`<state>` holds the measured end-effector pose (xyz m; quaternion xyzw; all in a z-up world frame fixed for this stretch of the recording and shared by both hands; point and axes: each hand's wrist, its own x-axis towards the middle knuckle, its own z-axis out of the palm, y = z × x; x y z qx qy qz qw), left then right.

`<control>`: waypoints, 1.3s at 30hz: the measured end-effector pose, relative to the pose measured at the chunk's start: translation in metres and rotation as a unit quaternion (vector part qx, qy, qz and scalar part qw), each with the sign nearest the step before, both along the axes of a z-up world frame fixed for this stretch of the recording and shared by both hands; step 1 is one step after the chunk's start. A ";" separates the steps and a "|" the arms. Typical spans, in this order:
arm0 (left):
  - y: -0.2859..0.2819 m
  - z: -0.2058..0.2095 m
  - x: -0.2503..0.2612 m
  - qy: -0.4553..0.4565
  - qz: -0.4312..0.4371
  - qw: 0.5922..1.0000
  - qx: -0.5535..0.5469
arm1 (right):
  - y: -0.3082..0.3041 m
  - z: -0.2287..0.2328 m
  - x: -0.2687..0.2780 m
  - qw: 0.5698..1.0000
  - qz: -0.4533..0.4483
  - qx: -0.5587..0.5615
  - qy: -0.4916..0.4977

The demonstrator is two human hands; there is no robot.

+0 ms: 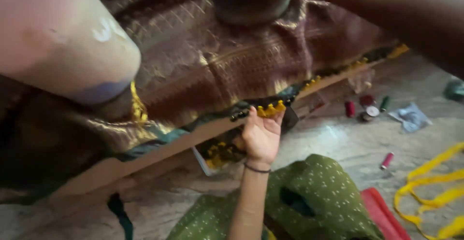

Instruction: Tying and trimming decorative tassels on the border of a saree.

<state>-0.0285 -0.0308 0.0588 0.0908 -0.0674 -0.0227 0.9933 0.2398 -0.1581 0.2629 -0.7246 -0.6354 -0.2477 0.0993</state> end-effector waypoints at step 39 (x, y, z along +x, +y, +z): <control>-0.010 -0.005 -0.011 0.036 0.220 0.836 0.501 | -0.222 -0.181 -0.337 0.855 -0.490 -0.063 0.158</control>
